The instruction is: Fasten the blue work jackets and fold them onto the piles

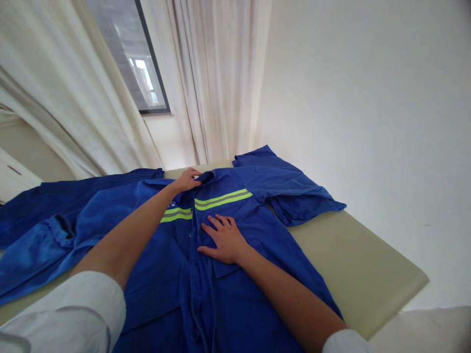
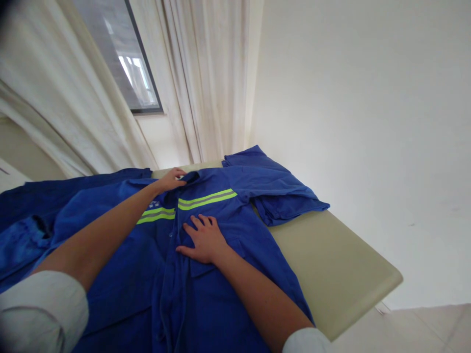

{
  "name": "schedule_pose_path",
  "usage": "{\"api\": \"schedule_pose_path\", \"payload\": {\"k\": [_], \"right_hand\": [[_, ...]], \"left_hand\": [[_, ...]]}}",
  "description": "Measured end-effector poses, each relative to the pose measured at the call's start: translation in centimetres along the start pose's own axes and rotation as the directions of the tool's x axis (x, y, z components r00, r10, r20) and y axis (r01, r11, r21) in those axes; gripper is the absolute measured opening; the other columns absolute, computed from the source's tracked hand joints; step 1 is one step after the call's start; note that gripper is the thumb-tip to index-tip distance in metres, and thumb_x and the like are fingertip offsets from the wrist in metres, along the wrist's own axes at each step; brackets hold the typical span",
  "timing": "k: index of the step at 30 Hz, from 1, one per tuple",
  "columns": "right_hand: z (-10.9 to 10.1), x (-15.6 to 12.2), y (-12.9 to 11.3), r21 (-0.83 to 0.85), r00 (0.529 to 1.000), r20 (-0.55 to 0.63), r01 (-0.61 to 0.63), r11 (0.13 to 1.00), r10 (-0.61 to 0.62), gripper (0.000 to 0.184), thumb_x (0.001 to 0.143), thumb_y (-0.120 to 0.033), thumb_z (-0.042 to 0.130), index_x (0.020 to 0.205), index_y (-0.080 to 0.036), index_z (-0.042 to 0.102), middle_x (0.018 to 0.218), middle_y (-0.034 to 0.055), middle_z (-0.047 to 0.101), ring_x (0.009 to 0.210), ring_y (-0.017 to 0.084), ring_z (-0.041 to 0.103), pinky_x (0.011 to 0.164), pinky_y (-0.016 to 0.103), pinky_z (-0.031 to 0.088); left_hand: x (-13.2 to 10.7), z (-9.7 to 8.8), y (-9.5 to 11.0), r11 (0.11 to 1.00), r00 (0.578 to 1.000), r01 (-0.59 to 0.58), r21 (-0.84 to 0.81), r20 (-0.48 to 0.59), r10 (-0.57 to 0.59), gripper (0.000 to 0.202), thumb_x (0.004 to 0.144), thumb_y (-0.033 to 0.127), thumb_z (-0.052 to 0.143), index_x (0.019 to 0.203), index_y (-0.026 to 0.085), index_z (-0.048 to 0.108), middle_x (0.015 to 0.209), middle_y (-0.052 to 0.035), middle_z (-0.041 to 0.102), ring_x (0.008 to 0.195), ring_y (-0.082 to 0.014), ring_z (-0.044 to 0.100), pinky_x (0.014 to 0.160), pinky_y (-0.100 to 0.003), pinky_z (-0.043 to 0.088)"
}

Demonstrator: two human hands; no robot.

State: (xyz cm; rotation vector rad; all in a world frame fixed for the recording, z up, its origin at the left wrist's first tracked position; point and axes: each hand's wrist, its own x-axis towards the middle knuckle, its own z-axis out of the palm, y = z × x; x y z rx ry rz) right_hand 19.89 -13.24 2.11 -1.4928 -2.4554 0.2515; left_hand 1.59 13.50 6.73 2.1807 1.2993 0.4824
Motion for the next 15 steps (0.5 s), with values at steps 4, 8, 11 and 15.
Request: {"api": "schedule_pose_path", "payload": {"k": [4,8,11,15], "right_hand": [[0.1,0.0,0.0,0.002,1.000,-0.005,0.003,1.000,-0.003,0.079,0.100,-0.079,0.042,0.158,-0.025,0.050,0.167,0.0150,0.043,0.153,0.039,0.036,0.121,0.058,0.029],[0.2,0.0,0.0,0.005,1.000,-0.017,0.001,1.000,-0.001,0.081,0.099,-0.080,0.044,0.158,-0.025,0.049,0.167,0.0150,0.043,0.153,0.039,0.037,0.121,0.059,0.029],[0.2,0.0,0.0,0.003,1.000,-0.014,-0.001,1.000,0.001,0.080,0.100,-0.079,0.043,0.158,-0.025,0.049,0.167,0.0149,0.044,0.153,0.039,0.037,0.121,0.058,0.029],[0.0,-0.1,0.0,-0.005,1.000,-0.015,0.005,1.000,-0.005,0.078,0.101,-0.077,0.042,0.158,-0.025,0.049,0.167,0.0149,0.043,0.153,0.039,0.036,0.121,0.057,0.030]], "left_hand": [[0.9,0.1,1.1,0.983,0.942,-0.068,0.171,0.335,0.007,0.042,0.073,0.064,0.074,0.087,0.025,0.083,0.102,-0.0064,0.080,0.099,-0.0269,0.073,0.092,-0.033,0.056],[0.2,3.6,1.6,0.932,0.996,-0.077,0.356,0.074,0.054,0.067,0.098,0.069,0.040,0.138,0.025,0.071,0.153,-0.0115,0.061,0.145,-0.0333,0.052,0.119,-0.048,0.039],[-0.8,6.7,1.5,0.910,0.985,-0.140,0.391,0.150,0.087,0.067,0.102,0.060,0.035,0.162,0.031,0.045,0.172,-0.0058,0.038,0.160,-0.0285,0.031,0.128,-0.052,0.022],[-0.3,5.4,0.4,0.910,0.987,-0.062,0.410,0.162,-0.006,0.065,0.101,0.059,0.038,0.154,0.025,0.057,0.160,-0.0104,0.055,0.153,-0.0267,0.044,0.123,-0.042,0.034]]}}
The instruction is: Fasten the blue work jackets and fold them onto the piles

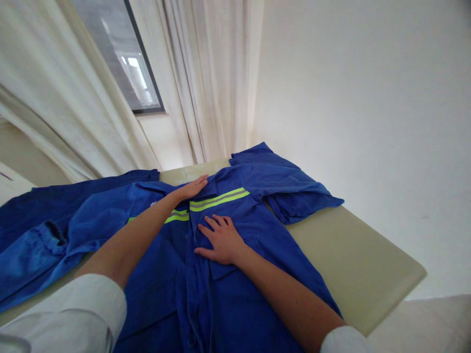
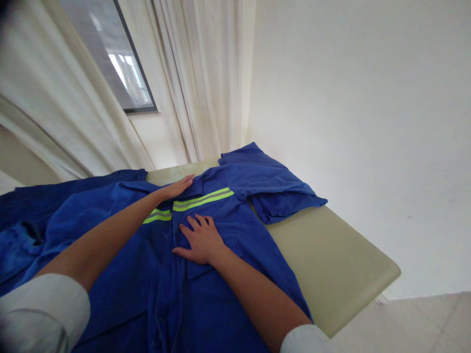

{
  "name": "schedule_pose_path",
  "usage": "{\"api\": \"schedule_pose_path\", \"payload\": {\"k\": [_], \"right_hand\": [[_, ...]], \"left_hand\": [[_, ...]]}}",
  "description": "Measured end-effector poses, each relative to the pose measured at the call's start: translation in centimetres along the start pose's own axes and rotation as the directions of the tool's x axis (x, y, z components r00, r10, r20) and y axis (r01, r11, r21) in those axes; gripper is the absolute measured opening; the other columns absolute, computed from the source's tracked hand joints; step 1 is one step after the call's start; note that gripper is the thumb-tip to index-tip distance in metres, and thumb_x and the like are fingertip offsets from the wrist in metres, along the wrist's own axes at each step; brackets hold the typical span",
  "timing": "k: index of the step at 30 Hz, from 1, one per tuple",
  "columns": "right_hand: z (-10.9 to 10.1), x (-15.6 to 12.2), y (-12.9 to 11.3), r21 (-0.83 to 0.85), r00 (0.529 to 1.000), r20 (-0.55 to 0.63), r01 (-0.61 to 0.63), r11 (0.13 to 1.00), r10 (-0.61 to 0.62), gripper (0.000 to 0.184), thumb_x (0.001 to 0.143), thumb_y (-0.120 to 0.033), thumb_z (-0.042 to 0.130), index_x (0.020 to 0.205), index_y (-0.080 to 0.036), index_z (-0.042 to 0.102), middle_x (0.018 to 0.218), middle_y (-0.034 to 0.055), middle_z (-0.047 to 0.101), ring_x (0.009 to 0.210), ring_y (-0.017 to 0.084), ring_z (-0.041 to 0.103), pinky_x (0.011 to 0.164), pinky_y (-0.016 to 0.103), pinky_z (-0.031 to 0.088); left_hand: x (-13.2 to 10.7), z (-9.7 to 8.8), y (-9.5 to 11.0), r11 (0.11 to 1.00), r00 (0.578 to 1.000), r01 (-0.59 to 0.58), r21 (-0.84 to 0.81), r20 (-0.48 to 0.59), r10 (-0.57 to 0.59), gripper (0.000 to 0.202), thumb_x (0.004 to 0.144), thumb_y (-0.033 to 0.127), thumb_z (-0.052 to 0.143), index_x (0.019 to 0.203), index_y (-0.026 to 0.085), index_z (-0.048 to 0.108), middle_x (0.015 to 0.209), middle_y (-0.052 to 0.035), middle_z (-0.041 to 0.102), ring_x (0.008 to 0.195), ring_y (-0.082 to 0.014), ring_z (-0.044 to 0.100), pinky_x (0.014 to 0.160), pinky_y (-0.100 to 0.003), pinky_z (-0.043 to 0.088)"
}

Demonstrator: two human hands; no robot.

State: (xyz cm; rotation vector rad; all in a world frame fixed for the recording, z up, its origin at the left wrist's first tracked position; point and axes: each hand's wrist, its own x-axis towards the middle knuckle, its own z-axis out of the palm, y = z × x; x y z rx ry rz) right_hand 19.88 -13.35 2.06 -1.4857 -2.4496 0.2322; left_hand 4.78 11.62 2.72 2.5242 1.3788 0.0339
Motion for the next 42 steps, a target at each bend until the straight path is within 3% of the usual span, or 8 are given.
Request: {"api": "schedule_pose_path", "payload": {"k": [5,12,17,21,24,29,34,42], "right_hand": [[0.2,0.1,0.1,0.004,1.000,-0.018,0.007,1.000,-0.007,0.078,0.101,-0.078,0.041,0.157,-0.024,0.050,0.166,0.0161,0.044,0.152,0.040,0.038,0.120,0.060,0.031],[0.6,0.6,0.6,0.045,0.999,-0.031,-0.020,0.999,0.022,0.076,0.103,-0.076,0.037,0.159,-0.025,0.048,0.168,0.0129,0.043,0.156,0.033,0.036,0.126,0.053,0.026],[0.6,0.6,0.6,0.052,0.997,-0.072,0.019,0.998,-0.016,0.076,0.105,-0.075,0.036,0.161,-0.025,0.046,0.168,0.0126,0.043,0.156,0.027,0.036,0.128,0.048,0.022],[0.3,0.6,0.6,0.004,0.993,-0.091,0.071,0.997,-0.071,0.070,0.106,-0.070,0.043,0.158,-0.024,0.050,0.167,0.0131,0.044,0.155,0.029,0.036,0.128,0.049,0.020],[-1.0,0.4,0.0,0.007,0.988,-0.134,0.072,0.997,-0.071,0.062,0.109,-0.061,0.045,0.154,-0.020,0.053,0.162,0.0148,0.050,0.151,0.030,0.040,0.124,0.048,0.024],[-4.3,-2.6,-4.4,0.106,0.999,-0.007,-0.042,0.993,0.043,0.048,0.106,-0.061,0.052,0.120,-0.017,0.068,0.114,0.0135,0.072,0.108,0.028,0.065,0.098,0.039,0.045],[-5.5,-9.1,-8.3,0.193,0.953,0.302,-0.053,0.980,-0.008,0.046,0.089,-0.049,0.081,0.121,-0.024,0.061,0.086,0.0022,0.072,0.077,0.023,0.067,0.072,0.030,0.045],[-3.9,-12.4,-5.9,0.505,0.981,0.196,-0.100,0.857,-0.002,0.006,0.094,-0.017,0.065,0.099,-0.020,0.067,0.085,-0.0008,0.067,0.075,0.015,0.062,0.072,0.026,0.046]], "left_hand": [[1.1,-4.3,-3.7,0.986,0.989,0.143,0.082,-0.050,-0.139,0.057,0.069,0.045,0.083,0.121,0.024,0.076,0.129,-0.0156,0.075,0.127,-0.0412,0.064,0.111,-0.052,0.044],[-0.8,-2.5,-0.7,0.958,0.901,0.256,0.132,-0.391,-0.187,0.056,0.087,0.021,0.059,0.143,0.021,0.061,0.151,-0.0203,0.058,0.143,-0.0421,0.047,0.118,-0.061,0.030],[-6.3,-0.2,1.0,0.962,0.829,0.273,0.025,-0.513,-0.222,0.055,0.104,0.035,0.037,0.156,0.021,0.049,0.163,-0.0151,0.049,0.147,-0.0348,0.045,0.122,-0.053,0.030],[-11.9,1.7,1.6,0.978,0.927,0.207,0.003,-0.319,-0.196,0.061,0.107,0.043,0.031,0.161,0.019,0.043,0.167,-0.0142,0.044,0.155,-0.0323,0.038,0.126,-0.051,0.026],[-15.7,1.2,3.1,0.985,0.905,0.171,-0.028,-0.391,-0.169,0.061,0.106,0.036,0.032,0.161,0.012,0.041,0.170,-0.0174,0.038,0.157,-0.0311,0.035,0.127,-0.048,0.027],[-23.4,-1.4,6.1,0.992,0.969,0.127,0.025,-0.215,-0.118,0.042,0.104,0.040,0.038,0.115,0.020,0.073,0.118,-0.0155,0.076,0.111,-0.0329,0.070,0.100,-0.044,0.050],[-31.0,0.0,8.8,0.977,0.964,-0.201,-0.066,0.165,0.209,0.025,0.098,0.036,0.052,0.088,0.027,0.073,0.091,-0.0098,0.074,0.086,-0.0273,0.071,0.082,-0.039,0.052],[-32.7,2.8,10.8,0.760,0.837,-0.540,-0.362,-0.133,0.531,0.020,0.098,0.042,0.070,0.108,0.025,0.072,0.114,-0.0070,0.071,0.107,-0.0233,0.065,0.096,-0.036,0.046]]}}
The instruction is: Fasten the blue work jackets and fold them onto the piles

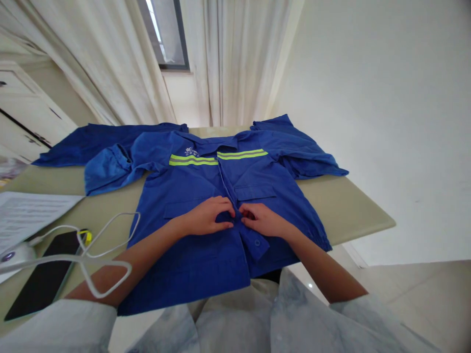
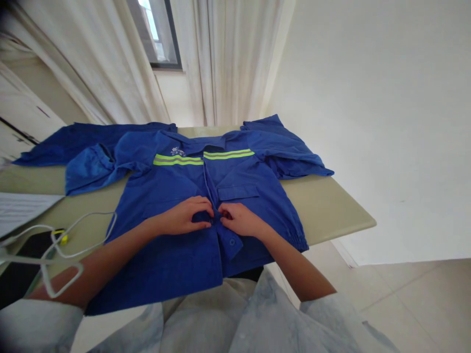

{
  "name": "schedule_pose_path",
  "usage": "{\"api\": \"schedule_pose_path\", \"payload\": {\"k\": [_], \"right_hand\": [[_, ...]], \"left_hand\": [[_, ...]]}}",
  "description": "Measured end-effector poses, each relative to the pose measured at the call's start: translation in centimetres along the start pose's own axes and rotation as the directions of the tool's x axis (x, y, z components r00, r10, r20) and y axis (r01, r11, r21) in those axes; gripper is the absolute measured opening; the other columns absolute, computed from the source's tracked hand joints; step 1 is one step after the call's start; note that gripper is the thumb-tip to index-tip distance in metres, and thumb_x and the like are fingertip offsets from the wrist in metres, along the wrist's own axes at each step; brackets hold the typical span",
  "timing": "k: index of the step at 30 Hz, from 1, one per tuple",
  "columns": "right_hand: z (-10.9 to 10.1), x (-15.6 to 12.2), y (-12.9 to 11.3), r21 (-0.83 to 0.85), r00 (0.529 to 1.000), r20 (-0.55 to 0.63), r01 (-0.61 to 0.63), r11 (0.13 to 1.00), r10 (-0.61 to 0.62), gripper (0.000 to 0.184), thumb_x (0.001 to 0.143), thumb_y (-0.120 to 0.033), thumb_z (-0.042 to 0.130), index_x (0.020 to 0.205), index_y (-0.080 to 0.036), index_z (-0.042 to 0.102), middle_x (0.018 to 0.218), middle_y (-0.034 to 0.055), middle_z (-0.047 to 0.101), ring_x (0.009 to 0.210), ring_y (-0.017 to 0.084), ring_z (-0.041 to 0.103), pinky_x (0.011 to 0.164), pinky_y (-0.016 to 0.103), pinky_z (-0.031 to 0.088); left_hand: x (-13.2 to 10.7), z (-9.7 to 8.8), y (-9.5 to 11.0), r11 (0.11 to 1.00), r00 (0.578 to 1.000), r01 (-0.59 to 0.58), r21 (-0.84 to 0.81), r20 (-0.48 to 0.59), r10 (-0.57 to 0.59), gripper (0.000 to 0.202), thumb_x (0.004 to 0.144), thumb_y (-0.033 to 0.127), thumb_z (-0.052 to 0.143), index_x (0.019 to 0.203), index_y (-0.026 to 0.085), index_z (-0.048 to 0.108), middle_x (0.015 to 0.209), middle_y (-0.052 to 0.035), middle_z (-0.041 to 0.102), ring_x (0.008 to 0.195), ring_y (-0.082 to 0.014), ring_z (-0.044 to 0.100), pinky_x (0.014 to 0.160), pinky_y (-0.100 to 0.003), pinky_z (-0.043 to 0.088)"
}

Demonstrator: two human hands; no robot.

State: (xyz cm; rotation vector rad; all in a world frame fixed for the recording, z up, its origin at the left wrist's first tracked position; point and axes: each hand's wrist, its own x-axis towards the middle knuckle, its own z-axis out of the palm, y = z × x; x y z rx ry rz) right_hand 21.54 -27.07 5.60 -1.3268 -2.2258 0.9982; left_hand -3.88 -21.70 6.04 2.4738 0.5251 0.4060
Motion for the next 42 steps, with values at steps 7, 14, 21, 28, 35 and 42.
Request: {"api": "schedule_pose_path", "payload": {"k": [7,14,21,28,35,42], "right_hand": [[-0.4,1.6,-0.8,0.093,0.999,0.002,0.049,0.994,-0.049,0.010,0.091,-0.019,0.067,0.101,-0.020,0.068,0.082,-0.0027,0.064,0.074,0.014,0.061,0.071,0.025,0.047],[0.5,3.9,-0.2,0.368,0.999,-0.040,0.048,0.929,-0.036,0.017,0.087,-0.034,0.071,0.086,-0.018,0.066,0.069,-0.0047,0.058,0.062,0.011,0.052,0.060,0.022,0.041],[1.5,3.7,0.8,0.489,1.000,-0.007,0.017,0.872,-0.015,0.020,0.081,-0.035,0.076,0.083,-0.017,0.067,0.067,-0.0039,0.059,0.061,0.010,0.051,0.057,0.022,0.040],[1.2,3.3,0.6,0.402,0.998,-0.051,0.045,0.915,-0.027,0.009,0.079,-0.024,0.073,0.078,-0.018,0.065,0.061,-0.0062,0.055,0.056,0.009,0.048,0.054,0.021,0.038],[1.3,3.3,0.4,0.330,0.995,-0.075,0.094,0.939,-0.073,0.008,0.082,-0.023,0.071,0.080,-0.018,0.066,0.062,-0.0057,0.056,0.055,0.009,0.051,0.054,0.020,0.040],[1.8,3.4,0.0,0.335,0.985,-0.152,0.128,0.934,-0.081,0.007,0.083,-0.024,0.070,0.081,-0.018,0.066,0.065,-0.0042,0.059,0.058,0.010,0.054,0.054,0.020,0.042]], "left_hand": [[-1.1,2.1,-2.3,0.993,0.999,-0.013,-0.114,-0.040,0.008,0.024,0.102,0.046,0.066,0.106,0.026,0.078,0.104,-0.0061,0.074,0.101,-0.0208,0.066,0.092,-0.035,0.044],[-1.2,1.7,-2.4,0.940,0.981,0.040,-0.339,-0.166,-0.101,0.022,0.098,0.041,0.070,0.103,0.020,0.076,0.098,-0.0055,0.077,0.091,-0.0178,0.071,0.085,-0.030,0.052],[-1.1,2.1,-2.1,0.958,0.968,0.039,-0.283,-0.229,-0.107,0.017,0.099,0.034,0.068,0.094,0.019,0.074,0.087,-0.0026,0.075,0.081,-0.0151,0.068,0.078,-0.027,0.050],[-1.2,2.1,-1.8,0.998,0.983,-0.029,0.050,-0.181,0.038,0.011,0.101,0.027,0.063,0.098,0.020,0.071,0.087,-0.0029,0.071,0.084,-0.0172,0.063,0.081,-0.032,0.044],[-1.4,2.4,-1.8,0.972,0.929,-0.088,0.220,-0.334,0.160,0.009,0.100,0.022,0.059,0.095,0.020,0.067,0.087,-0.0033,0.074,0.080,-0.0167,0.066,0.077,-0.032,0.045],[-1.5,2.8,-2.2,0.954,0.903,-0.103,0.283,-0.375,0.209,0.008,0.101,0.022,0.060,0.097,0.019,0.066,0.076,0.0004,0.072,0.065,-0.0139,0.062,0.067,-0.029,0.045]]}}
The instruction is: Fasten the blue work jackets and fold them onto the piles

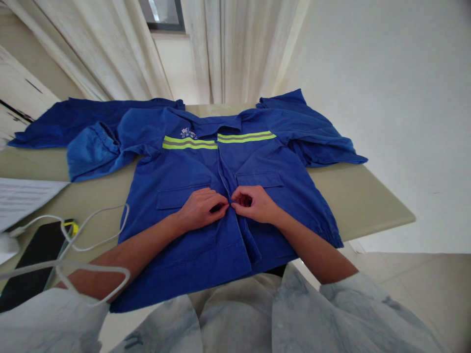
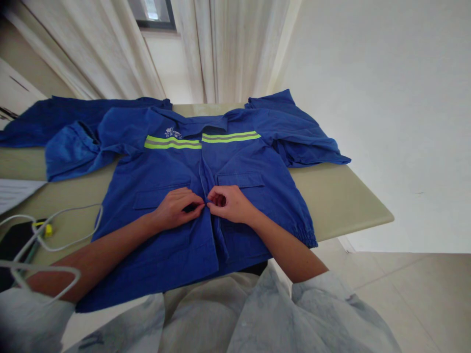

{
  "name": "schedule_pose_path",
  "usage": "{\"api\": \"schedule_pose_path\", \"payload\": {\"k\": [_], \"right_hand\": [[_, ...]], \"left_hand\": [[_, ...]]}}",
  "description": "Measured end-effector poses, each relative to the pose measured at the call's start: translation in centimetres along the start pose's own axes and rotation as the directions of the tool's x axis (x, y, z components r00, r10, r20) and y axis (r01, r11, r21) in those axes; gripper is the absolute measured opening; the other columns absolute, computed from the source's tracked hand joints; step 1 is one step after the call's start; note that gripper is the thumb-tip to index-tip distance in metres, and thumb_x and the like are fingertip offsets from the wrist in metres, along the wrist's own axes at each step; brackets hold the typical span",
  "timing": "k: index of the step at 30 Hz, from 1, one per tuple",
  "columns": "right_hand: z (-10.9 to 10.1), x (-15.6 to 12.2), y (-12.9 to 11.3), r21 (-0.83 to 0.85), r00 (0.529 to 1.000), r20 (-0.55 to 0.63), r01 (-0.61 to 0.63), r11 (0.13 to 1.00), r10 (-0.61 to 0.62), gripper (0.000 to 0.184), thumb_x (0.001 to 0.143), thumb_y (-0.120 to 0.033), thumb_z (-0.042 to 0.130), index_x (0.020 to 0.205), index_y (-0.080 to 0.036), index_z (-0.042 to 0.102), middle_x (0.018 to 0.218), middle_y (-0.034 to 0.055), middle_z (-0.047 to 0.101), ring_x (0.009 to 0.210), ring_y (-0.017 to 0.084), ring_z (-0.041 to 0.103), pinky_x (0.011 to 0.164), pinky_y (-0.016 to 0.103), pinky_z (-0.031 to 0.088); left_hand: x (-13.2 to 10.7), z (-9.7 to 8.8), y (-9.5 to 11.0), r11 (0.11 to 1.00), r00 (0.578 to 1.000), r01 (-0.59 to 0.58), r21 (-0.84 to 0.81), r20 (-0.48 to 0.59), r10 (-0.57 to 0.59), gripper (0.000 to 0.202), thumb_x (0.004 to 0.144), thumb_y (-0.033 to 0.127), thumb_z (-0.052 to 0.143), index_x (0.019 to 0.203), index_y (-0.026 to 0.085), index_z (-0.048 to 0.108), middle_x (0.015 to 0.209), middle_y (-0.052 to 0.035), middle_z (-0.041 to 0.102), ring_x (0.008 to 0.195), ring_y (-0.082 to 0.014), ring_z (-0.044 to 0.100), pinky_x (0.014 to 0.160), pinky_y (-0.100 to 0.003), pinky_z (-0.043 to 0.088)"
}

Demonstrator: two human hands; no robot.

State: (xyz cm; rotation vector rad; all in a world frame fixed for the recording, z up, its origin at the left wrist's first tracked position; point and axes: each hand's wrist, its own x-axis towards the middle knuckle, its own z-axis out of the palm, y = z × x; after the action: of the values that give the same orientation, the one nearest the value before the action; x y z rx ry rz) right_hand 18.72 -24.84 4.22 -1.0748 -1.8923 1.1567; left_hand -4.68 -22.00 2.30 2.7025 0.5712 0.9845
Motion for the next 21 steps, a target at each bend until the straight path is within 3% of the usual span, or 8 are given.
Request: {"api": "schedule_pose_path", "payload": {"k": [6,13,21], "right_hand": [[0.0,0.1,0.3,0.034,0.999,0.005,-0.038,0.999,0.038,0.010,0.081,-0.026,0.073,0.082,-0.018,0.069,0.064,-0.0037,0.062,0.057,0.010,0.056,0.056,0.020,0.045],[-0.7,0.3,0.5,0.337,0.968,0.178,-0.231,0.913,0.179,0.028,0.087,-0.043,0.074,0.093,-0.017,0.068,0.066,-0.0021,0.066,0.056,0.013,0.065,0.052,0.022,0.051],[-1.0,0.7,0.9,0.376,0.964,0.185,-0.251,0.892,0.193,0.030,0.085,-0.044,0.078,0.094,-0.016,0.071,0.066,-0.0039,0.063,0.054,0.010,0.058,0.049,0.020,0.047]], "left_hand": [[-0.1,0.1,0.2,0.999,1.000,0.024,0.027,0.006,-0.024,0.007,0.101,0.023,0.061,0.097,0.019,0.066,0.077,0.0002,0.072,0.066,-0.0142,0.064,0.068,-0.029,0.046],[0.1,-0.1,0.2,0.997,0.997,0.073,-0.020,0.038,-0.073,0.011,0.105,0.026,0.057,0.099,0.020,0.065,0.082,-0.0009,0.072,0.072,-0.0152,0.064,0.072,-0.029,0.048],[0.3,-0.4,0.3,0.995,0.996,0.079,-0.066,0.049,-0.076,0.012,0.106,0.025,0.054,0.101,0.020,0.064,0.085,-0.0016,0.071,0.076,-0.0161,0.062,0.077,-0.031,0.047]]}}
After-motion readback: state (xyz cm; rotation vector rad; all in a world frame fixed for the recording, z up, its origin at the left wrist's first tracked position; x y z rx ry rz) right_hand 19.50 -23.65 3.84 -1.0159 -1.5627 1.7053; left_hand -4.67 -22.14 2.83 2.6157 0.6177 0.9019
